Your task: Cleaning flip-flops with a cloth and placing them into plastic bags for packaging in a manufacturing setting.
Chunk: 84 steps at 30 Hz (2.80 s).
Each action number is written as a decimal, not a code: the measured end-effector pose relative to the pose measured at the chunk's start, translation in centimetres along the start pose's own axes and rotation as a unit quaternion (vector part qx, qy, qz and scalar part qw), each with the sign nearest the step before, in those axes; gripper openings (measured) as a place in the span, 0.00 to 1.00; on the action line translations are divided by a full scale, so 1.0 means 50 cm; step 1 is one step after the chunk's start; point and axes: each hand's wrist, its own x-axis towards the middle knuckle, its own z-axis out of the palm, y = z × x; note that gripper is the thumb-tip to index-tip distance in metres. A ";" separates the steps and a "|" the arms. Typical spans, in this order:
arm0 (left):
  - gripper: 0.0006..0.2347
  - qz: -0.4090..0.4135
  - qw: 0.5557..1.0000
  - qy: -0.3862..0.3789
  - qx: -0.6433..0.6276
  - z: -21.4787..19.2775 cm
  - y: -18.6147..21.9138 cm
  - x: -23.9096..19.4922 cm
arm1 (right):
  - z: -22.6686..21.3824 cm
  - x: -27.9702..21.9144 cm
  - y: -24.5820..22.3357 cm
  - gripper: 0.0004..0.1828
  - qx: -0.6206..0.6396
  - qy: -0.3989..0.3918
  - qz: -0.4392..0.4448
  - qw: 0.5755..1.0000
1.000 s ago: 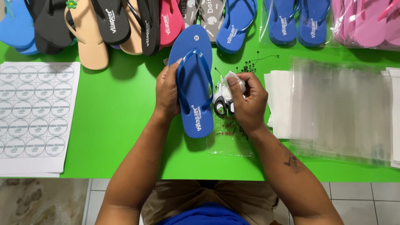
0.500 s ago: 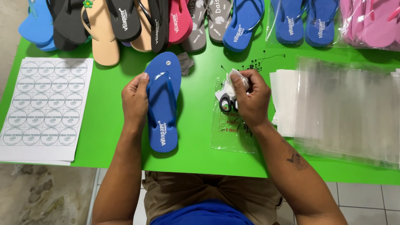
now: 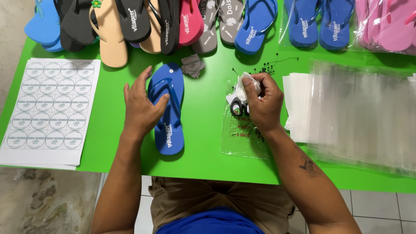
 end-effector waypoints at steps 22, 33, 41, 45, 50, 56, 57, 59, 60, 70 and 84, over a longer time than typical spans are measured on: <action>0.33 0.065 0.970 -0.147 0.184 0.008 0.048 0.064 | 0.007 0.006 -0.014 0.11 -0.029 -0.011 0.007 1.000; 0.11 0.011 0.993 -0.045 -0.113 0.198 0.160 0.151 | 0.002 0.007 -0.009 0.12 -0.014 0.039 0.058 0.997; 0.31 -0.253 0.894 -0.131 -0.345 0.335 0.208 0.219 | -0.006 0.013 0.009 0.16 -0.008 0.043 0.049 0.998; 0.26 -0.270 0.883 -0.109 -0.367 0.363 0.224 0.237 | -0.004 0.013 -0.003 0.16 -0.011 0.042 0.041 0.998; 0.16 -0.272 0.861 -0.073 -0.423 0.413 0.206 0.242 | -0.010 0.017 -0.006 0.15 -0.012 0.057 0.042 0.997; 0.14 -0.258 0.816 -0.074 -0.511 0.342 0.262 0.158 | -0.025 0.036 -0.001 0.11 0.000 0.117 0.052 0.992; 0.14 -0.246 0.807 -0.081 -0.530 0.326 0.270 0.142 | -0.025 0.040 0.000 0.11 0.019 0.129 0.050 0.990; 0.15 -0.229 0.812 -0.094 -0.529 0.285 0.280 0.102 | -0.034 0.049 -0.005 0.16 0.041 0.115 0.052 0.991; 0.16 -0.211 0.815 -0.109 -0.528 0.265 0.285 0.083 | -0.038 0.055 -0.008 0.20 0.062 0.102 0.053 0.991; 0.19 -0.148 0.885 -0.068 -0.436 0.176 0.200 0.049 | -0.042 0.057 -0.069 0.11 0.155 -0.054 0.132 0.978; 0.21 -0.157 0.739 -0.141 -0.639 0.212 0.091 0.153 | -0.044 0.065 -0.108 0.10 0.140 -0.386 0.177 0.894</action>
